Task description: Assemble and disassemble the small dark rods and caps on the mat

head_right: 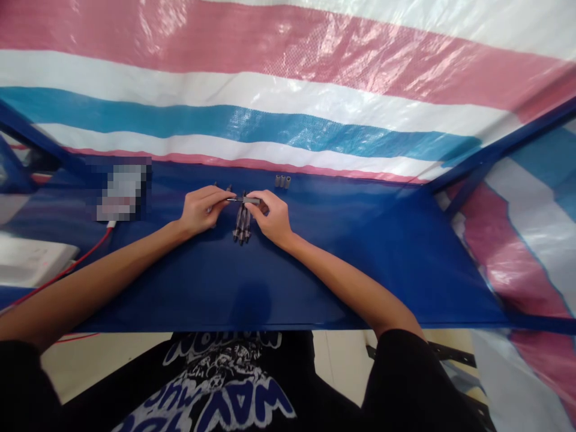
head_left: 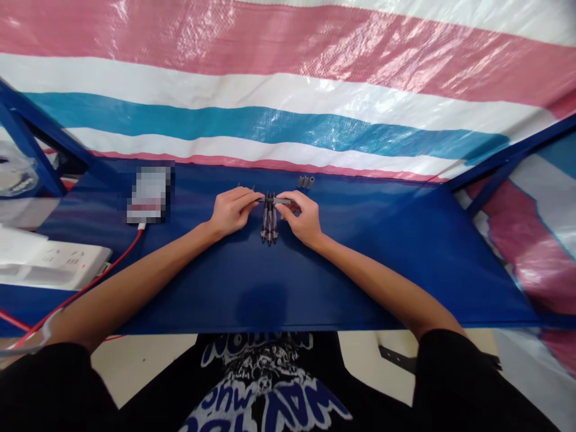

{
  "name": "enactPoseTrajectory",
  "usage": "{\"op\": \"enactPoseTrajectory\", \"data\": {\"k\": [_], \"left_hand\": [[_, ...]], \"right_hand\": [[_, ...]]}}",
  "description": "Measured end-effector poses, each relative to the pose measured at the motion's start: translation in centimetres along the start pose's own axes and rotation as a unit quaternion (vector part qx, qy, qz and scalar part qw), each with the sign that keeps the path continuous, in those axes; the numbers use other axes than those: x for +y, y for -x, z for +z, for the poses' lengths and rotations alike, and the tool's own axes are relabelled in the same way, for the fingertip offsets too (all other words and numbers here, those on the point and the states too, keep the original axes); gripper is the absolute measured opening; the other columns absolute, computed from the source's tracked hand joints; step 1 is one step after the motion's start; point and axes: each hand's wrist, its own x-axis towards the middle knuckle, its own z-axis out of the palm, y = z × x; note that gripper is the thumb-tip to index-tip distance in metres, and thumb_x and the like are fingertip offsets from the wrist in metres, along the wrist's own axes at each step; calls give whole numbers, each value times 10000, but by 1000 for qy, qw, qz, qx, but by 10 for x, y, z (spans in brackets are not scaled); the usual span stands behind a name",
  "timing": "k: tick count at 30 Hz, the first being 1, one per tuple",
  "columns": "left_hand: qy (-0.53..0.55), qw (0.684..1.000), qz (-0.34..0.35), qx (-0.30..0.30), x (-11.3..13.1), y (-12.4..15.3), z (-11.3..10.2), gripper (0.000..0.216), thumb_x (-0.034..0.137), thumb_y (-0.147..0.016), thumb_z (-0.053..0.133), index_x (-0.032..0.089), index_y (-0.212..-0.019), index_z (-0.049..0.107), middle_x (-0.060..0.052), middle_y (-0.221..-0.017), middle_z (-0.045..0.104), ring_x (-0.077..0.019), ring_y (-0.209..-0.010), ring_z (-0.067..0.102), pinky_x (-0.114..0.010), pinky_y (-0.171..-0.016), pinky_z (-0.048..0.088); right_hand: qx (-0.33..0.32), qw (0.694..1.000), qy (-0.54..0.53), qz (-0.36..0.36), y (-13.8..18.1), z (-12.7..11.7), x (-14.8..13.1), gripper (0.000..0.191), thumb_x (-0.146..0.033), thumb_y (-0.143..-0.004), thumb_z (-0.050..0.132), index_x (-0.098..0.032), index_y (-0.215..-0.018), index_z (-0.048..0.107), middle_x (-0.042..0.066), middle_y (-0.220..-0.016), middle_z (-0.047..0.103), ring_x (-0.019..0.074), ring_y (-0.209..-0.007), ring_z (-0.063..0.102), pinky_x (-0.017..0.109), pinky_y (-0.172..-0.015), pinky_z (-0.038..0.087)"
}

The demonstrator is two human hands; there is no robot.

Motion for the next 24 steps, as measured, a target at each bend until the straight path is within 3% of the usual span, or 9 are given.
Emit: {"op": "enactPoseTrajectory", "data": {"k": [24], "left_hand": [[-39,998,32,24,4,-1,-3,233,284,-935,498,158,-971,691,-64,-838,706,-147,-751,650,-264,-708,516]], "right_hand": [[2,1000,15,0,-2,1,-5,212,-393,-876,583,-195,-917,650,36,-806,632,124,-587,561,271,-588,506]]}}
